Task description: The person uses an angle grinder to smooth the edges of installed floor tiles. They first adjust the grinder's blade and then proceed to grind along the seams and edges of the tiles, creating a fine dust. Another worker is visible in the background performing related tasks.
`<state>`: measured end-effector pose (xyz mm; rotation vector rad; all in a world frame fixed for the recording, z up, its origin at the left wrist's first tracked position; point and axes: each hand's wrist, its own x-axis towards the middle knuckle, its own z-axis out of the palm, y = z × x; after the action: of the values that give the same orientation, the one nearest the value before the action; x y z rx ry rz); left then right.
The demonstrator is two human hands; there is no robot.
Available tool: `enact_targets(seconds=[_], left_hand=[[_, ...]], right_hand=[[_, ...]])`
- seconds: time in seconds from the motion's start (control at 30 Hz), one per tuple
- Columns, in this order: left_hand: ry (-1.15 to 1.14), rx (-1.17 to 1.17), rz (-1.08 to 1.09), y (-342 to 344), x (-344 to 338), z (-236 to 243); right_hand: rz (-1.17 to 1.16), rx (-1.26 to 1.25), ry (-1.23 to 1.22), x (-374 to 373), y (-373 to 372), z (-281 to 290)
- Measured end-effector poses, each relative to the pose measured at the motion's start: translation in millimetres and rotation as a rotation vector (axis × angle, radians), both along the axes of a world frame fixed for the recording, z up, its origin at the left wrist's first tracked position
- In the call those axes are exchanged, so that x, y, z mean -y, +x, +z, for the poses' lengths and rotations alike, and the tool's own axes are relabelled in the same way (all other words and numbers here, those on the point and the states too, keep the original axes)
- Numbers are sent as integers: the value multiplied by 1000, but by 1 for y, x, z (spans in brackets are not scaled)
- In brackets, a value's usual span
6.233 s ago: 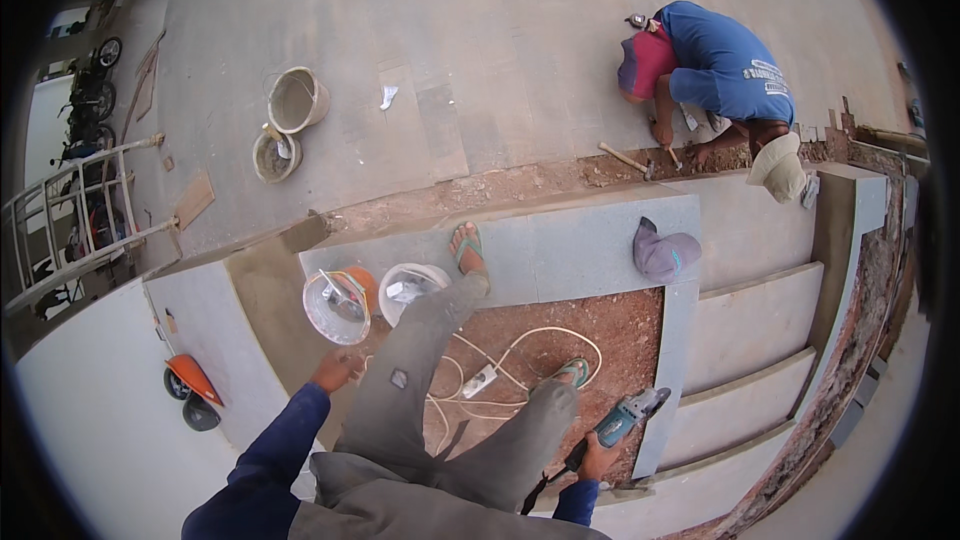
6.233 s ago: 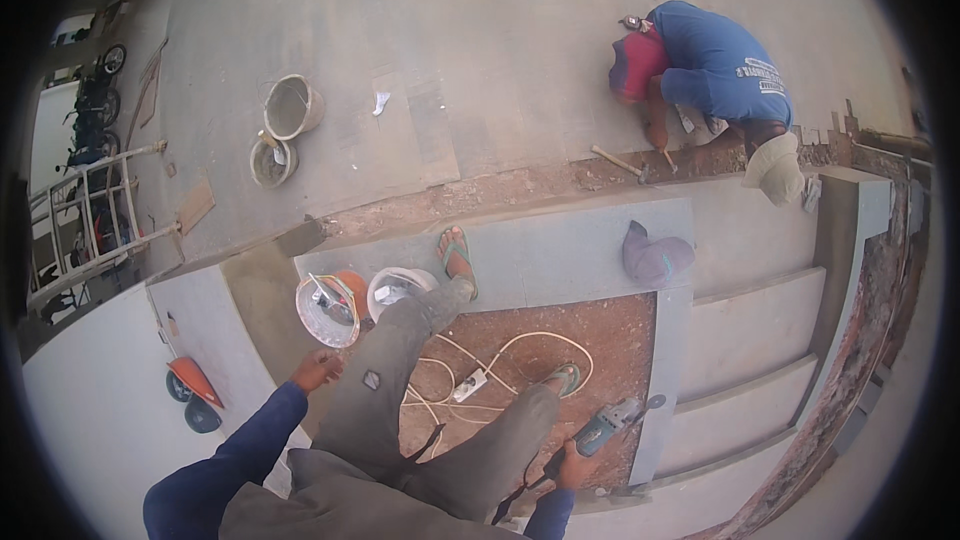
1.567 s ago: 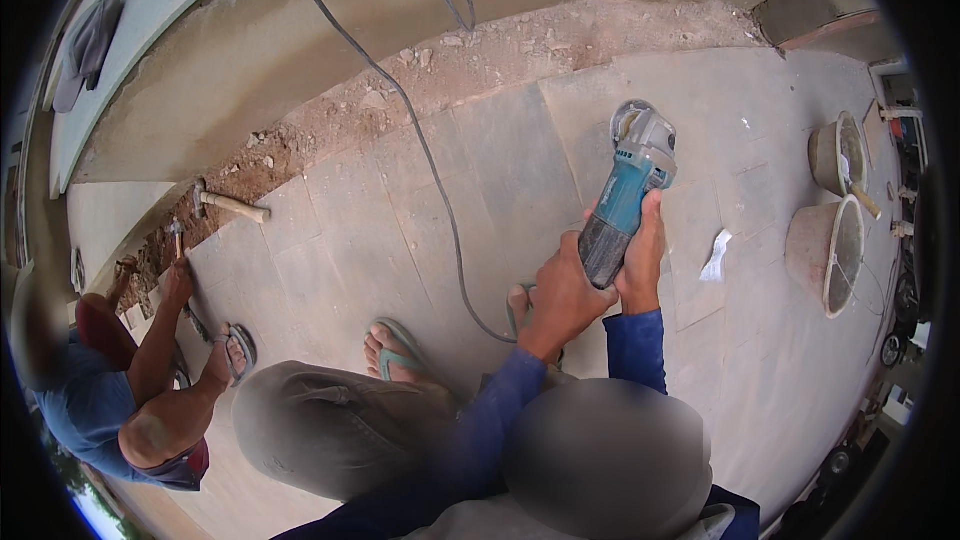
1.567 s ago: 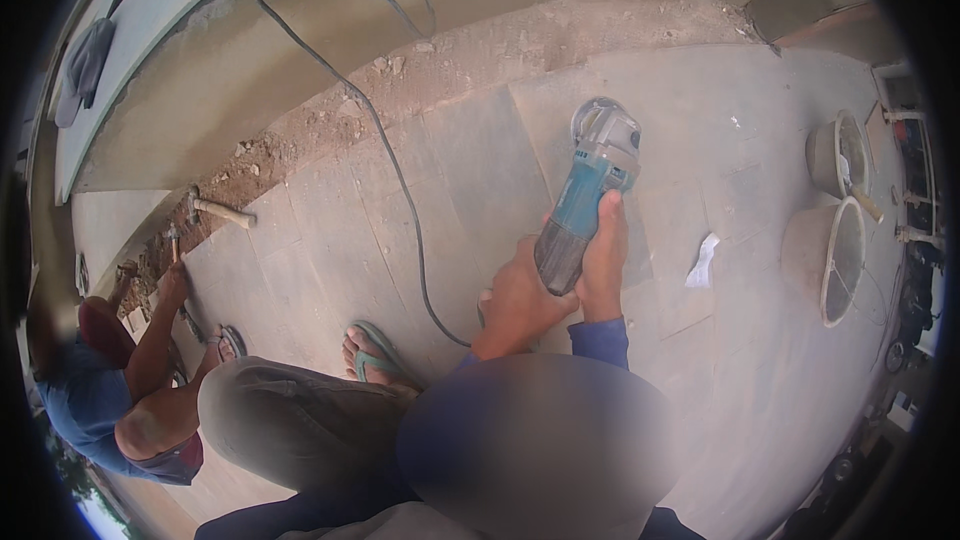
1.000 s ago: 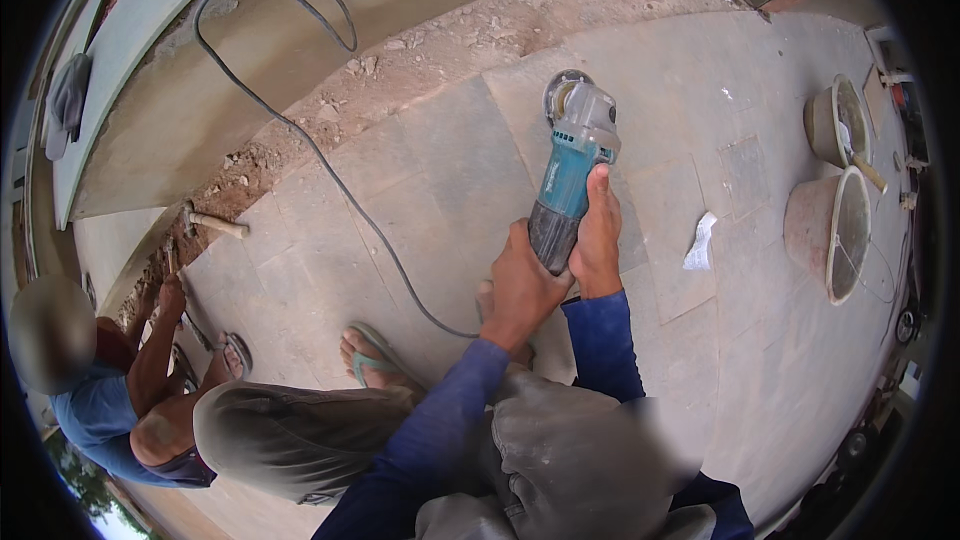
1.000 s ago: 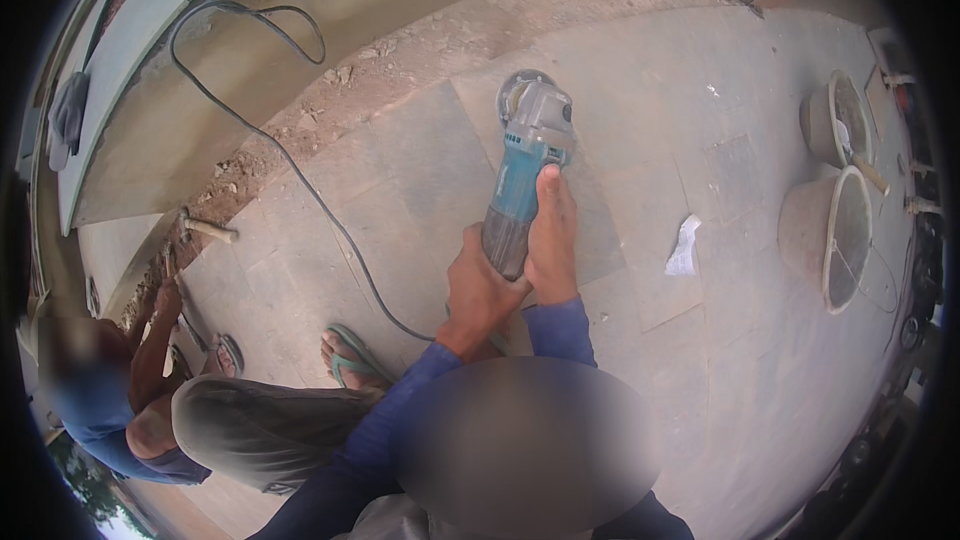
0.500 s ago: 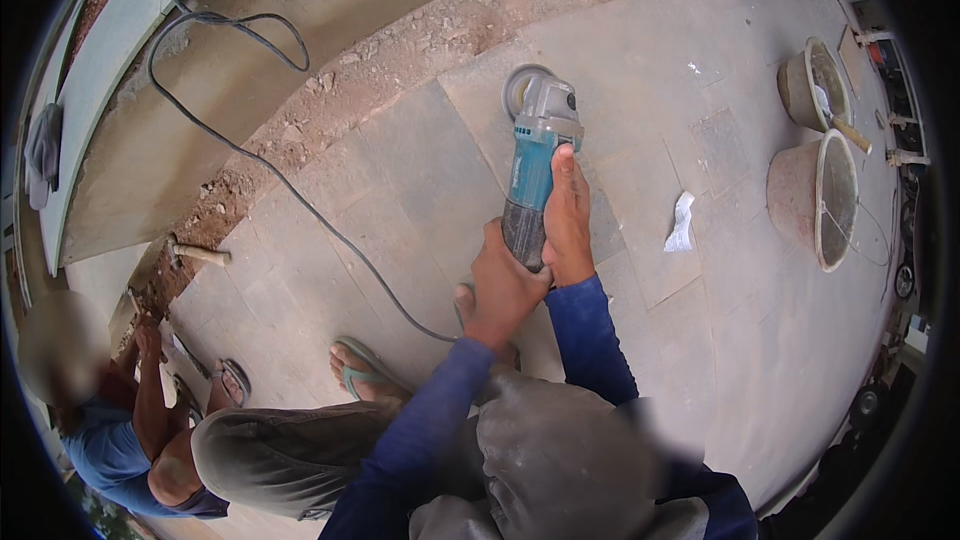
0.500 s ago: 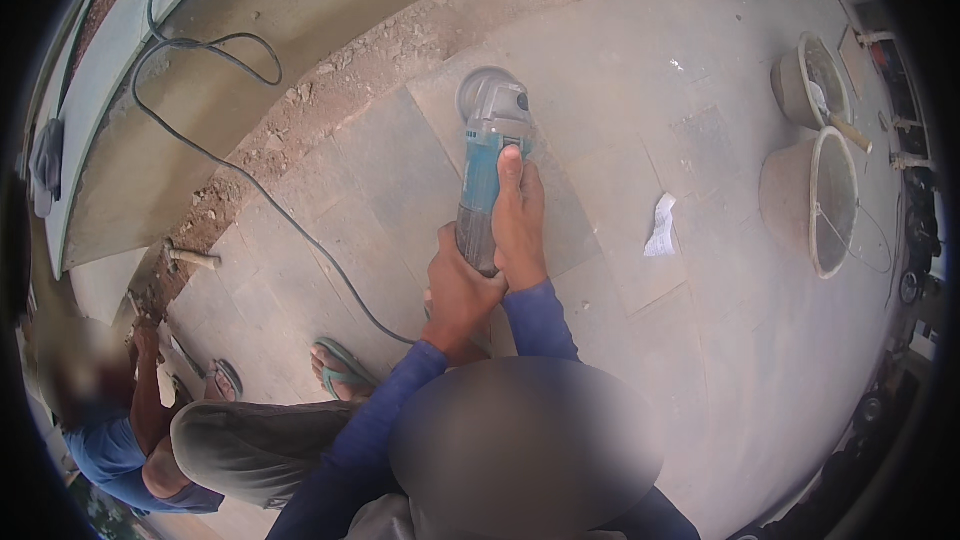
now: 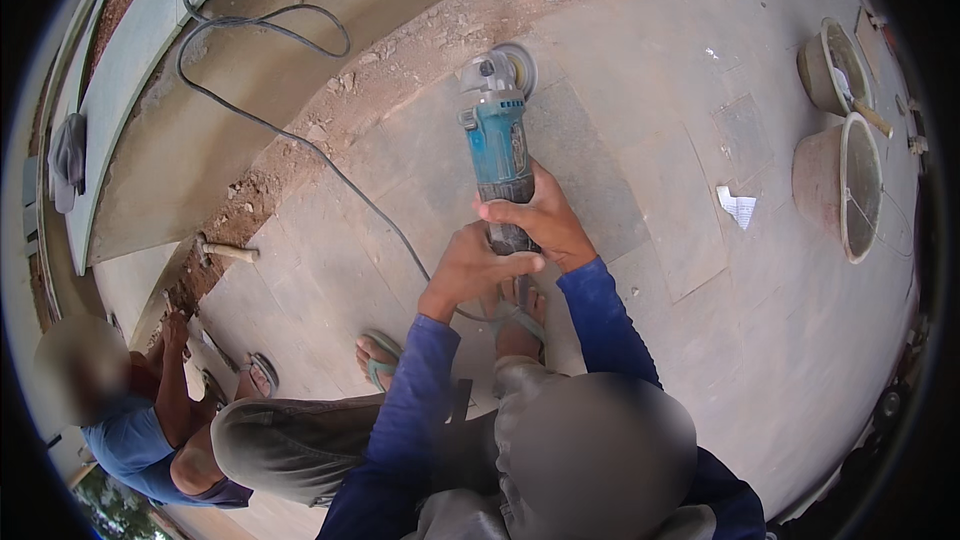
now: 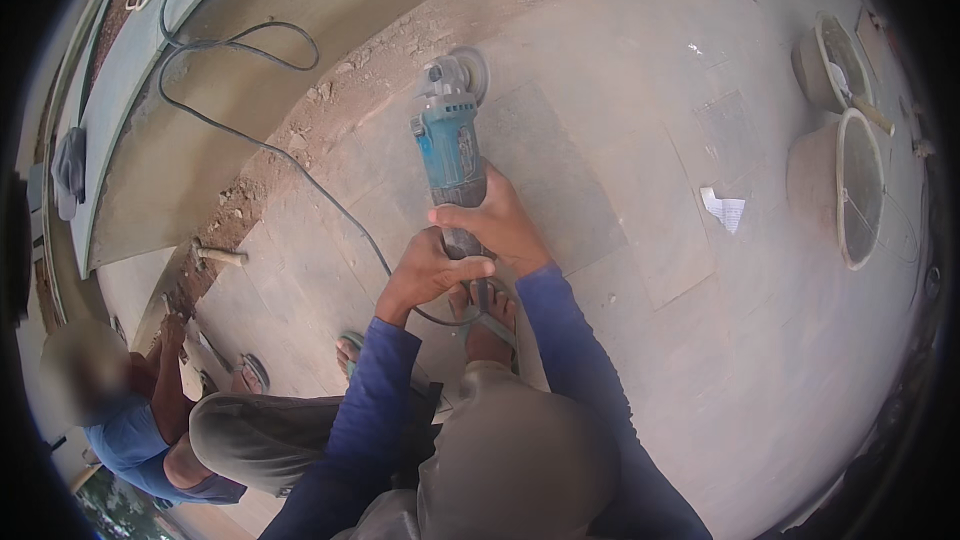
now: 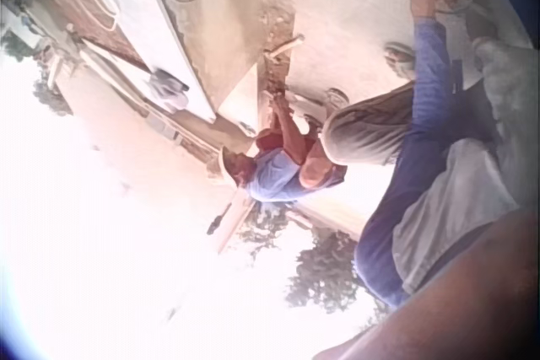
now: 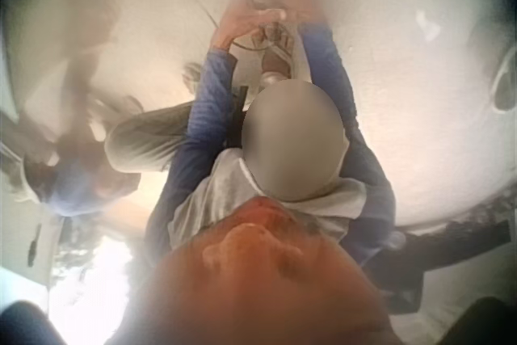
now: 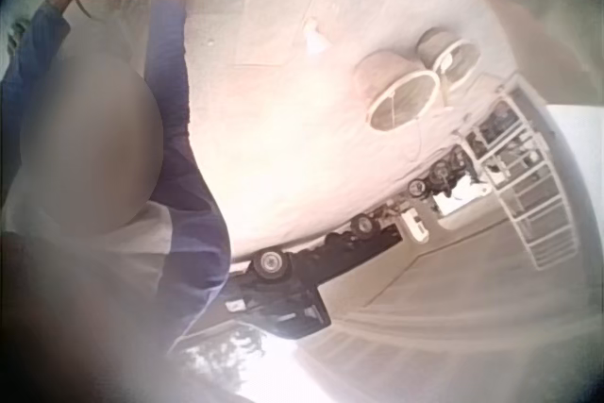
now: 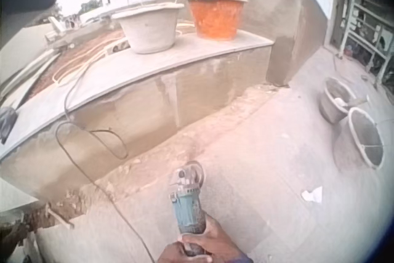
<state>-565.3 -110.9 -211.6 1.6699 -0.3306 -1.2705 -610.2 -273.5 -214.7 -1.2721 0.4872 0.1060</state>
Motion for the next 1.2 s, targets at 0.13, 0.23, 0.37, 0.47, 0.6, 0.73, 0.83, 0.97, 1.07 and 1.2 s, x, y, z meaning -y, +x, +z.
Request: enact_targets(seconds=[0.13, 0.23, 0.37, 0.47, 0.6, 0.73, 0.83, 0.97, 1.07, 1.2], left_hand=[[-64, 35, 294, 42, -28, -11], [-73, 26, 460, 72, -6, -9], [0, 59, 490, 103, 7, -19], [-29, 22, 533, 109, 17, -27], [-8, 44, 509, 115, 21, -29], [-28, 48, 522, 114, 26, -29], [-19, 47, 514, 116, 30, -33], [-10, 62, 524, 117, 31, -40], [8, 75, 530, 121, 29, -42], [-7, 66, 538, 118, 29, -45]], right_hand=[[37, -157, -570, -14, 30, -1], [100, -239, -778, -28, 51, -2], [166, -224, -803, -35, 72, 7], [153, -238, -799, -31, 78, 0], [150, -280, -777, -28, 84, -4], [131, -263, -746, -25, 86, -15], [108, -259, -756, -19, 87, -21], [137, -267, -789, -17, 87, -19], [151, -261, -784, -16, 91, -17], [153, -262, -799, -17, 90, -23]])
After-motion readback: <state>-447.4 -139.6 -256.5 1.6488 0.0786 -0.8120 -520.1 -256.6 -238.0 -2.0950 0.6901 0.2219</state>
